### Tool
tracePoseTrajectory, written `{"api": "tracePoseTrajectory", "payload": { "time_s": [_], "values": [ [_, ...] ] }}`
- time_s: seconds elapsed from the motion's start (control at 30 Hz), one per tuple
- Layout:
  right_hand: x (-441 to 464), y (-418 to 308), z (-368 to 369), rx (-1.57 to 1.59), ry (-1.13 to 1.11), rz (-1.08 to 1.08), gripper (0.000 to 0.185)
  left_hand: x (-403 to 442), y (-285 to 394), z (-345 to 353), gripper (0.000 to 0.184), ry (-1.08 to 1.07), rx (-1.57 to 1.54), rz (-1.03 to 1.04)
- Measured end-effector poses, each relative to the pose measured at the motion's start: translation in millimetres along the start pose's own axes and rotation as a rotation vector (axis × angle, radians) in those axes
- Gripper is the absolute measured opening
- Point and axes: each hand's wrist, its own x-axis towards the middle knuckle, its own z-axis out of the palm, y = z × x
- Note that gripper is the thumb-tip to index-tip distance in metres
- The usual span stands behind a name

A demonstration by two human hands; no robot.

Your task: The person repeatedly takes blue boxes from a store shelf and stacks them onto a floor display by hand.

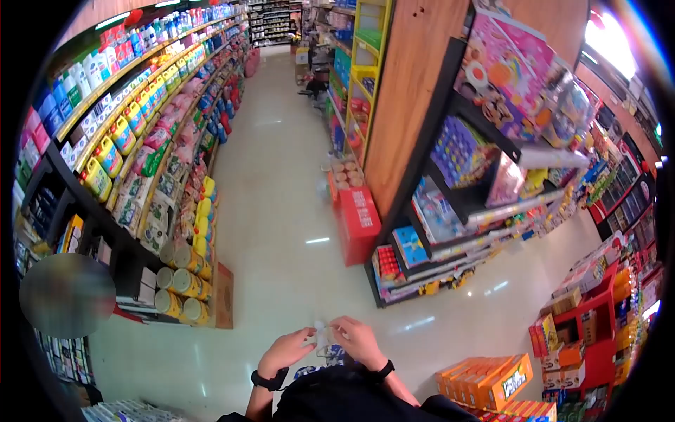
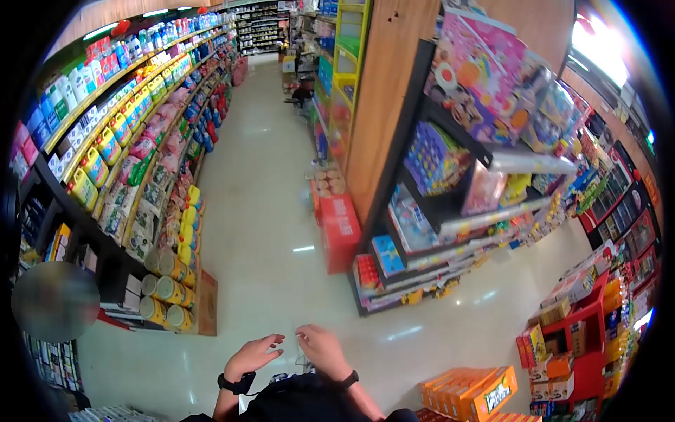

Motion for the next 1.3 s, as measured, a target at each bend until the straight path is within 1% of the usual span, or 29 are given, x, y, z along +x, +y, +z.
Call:
{"api": "tracePoseTrajectory", "payload": {
  "time_s": [0.1,0.13,0.27,0.37,0.4,0.53,0.63,0.67,0.77,0.87,0.97,1.07,1.17,1.23,1.27,1.3],
  "values": [
    [76.4,5.3,1.4,0.003,0.049,-0.025,0.015,40.4,17.5,-59.2,0.047,0.103,0.079,0.134],
    [102.1,4.0,1.1,0.058,0.066,-0.032,0.015,51.5,31.1,-79.9,0.046,0.135,-0.116,0.157],
    [195.0,-1.0,-8.4,0.000,-0.031,-0.090,0.015,102.9,25.7,-127.5,0.043,0.250,-0.200,0.157],
    [247.0,7.5,-0.1,0.104,-0.072,-0.043,0.017,142.9,4.2,-157.6,0.044,0.159,-0.359,0.110],
    [264.1,11.4,4.4,0.099,-0.094,-0.032,0.019,158.8,-7.3,-166.3,0.044,0.143,-0.396,0.159],
    [342.4,35.3,25.1,0.016,-0.168,-0.036,0.022,225.3,-36.8,-222.3,0.042,0.088,-0.408,0.119],
    [419.4,44.4,36.7,-0.036,-0.187,-0.056,0.024,284.4,-59.4,-276.2,0.040,0.087,-0.430,0.111],
    [472.2,41.3,35.8,-0.047,-0.183,-0.050,0.023,327.2,-79.0,-310.5,0.039,0.164,-0.279,0.171],
    [552.1,23.9,28.9,-0.019,-0.127,-0.082,0.022,378.5,-78.5,-371.6,0.041,0.210,-0.315,0.231],
    [624.9,39.7,40.7,0.025,-0.090,-0.065,0.022,430.9,-85.1,-426.4,0.042,0.182,-0.366,0.279],
    [671.1,38.6,38.8,0.002,-0.070,-0.008,0.022,470.4,-79.3,-473.5,0.042,0.190,-0.212,0.258],
    [724.1,48.1,39.4,-0.001,-0.095,0.069,0.021,505.6,-71.3,-512.4,0.043,0.122,-0.261,0.196],
    [770.9,73.3,50.1,0.009,-0.085,0.132,0.019,556.6,-98.4,-534.3,0.046,0.034,-0.191,0.223],
    [809.9,90.1,55.2,-0.051,-0.066,0.084,0.019,592.4,-108.8,-556.3,0.055,-0.050,-0.147,0.223],
    [832.4,97.3,54.8,-0.054,-0.102,0.109,0.018,611.4,-116.1,-568.5,0.050,-0.084,-0.162,0.180],
    [858.5,105.6,56.4,-0.039,-0.078,0.095,0.019,625.5,-107.4,-585.1,0.046,-0.117,-0.182,0.137]
  ]
}}
